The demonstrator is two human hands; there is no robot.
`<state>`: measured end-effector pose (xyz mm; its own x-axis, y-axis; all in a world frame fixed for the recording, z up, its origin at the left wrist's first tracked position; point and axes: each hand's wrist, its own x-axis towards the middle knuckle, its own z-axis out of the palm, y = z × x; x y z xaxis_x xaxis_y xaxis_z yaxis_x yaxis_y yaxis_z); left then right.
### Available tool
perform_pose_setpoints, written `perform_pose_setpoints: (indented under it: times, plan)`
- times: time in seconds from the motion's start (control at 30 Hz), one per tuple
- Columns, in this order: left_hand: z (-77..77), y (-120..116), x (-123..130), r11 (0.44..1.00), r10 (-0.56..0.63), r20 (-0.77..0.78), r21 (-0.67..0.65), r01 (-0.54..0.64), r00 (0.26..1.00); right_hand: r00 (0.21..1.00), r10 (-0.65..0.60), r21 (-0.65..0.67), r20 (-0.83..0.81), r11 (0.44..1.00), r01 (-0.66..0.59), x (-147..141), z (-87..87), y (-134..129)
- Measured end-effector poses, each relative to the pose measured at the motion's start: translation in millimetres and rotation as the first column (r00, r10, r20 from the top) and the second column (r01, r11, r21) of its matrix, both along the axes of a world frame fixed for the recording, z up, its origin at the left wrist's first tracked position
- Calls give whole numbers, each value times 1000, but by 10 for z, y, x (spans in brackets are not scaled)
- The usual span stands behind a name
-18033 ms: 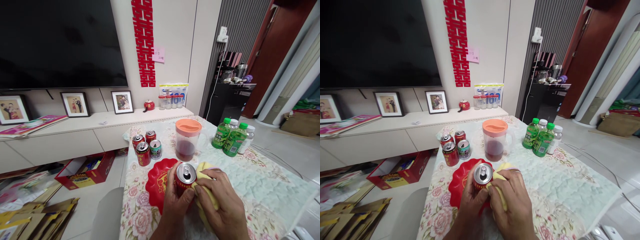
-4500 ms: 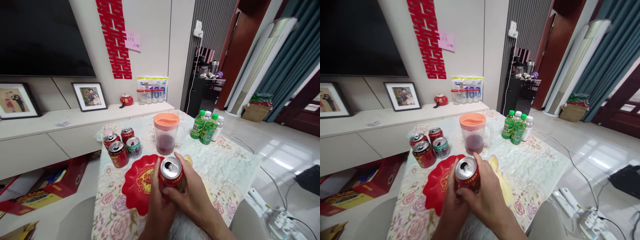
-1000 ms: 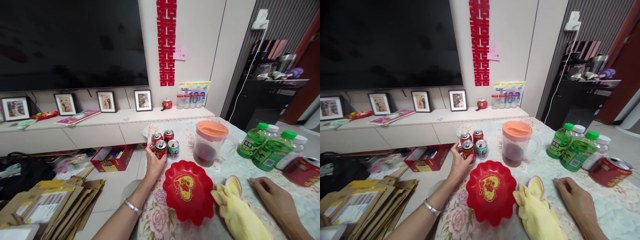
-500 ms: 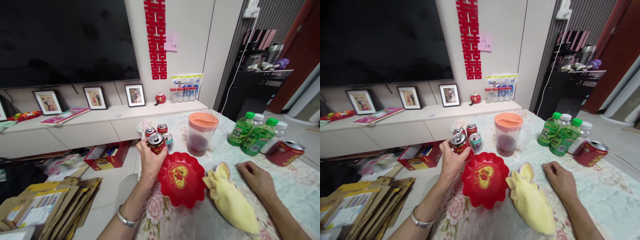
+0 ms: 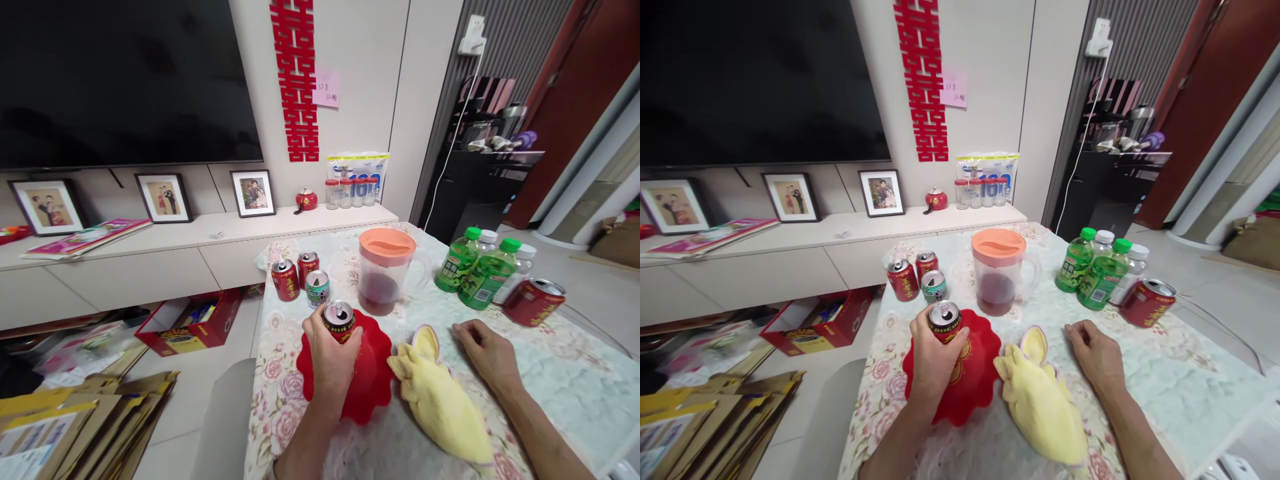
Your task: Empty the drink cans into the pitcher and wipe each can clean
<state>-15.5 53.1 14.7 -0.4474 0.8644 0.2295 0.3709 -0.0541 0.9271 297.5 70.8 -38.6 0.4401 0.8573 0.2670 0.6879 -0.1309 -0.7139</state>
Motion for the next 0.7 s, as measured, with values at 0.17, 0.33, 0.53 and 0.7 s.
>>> perform_pose_setpoints:
  times: [0.17,0.33,0.53,0.7]
  plan:
    - [-37,20,-12,999,-11,51,-52,13,999,970,85,153,-229,987,-50,-145,103,46]
    - [-102,23,-7,996,-53,68,-62,57,996,824,304,306,-478,937,-168,-505,327,258]
    - [-252,15,30,1000,-16,-19,5,16,1000,637,406,416,-655,898,-143,-821,532,597]
    - [-379,20,79,994,21,-135,114,-6,991,555,467,499,-688,860,-104,-925,667,817]
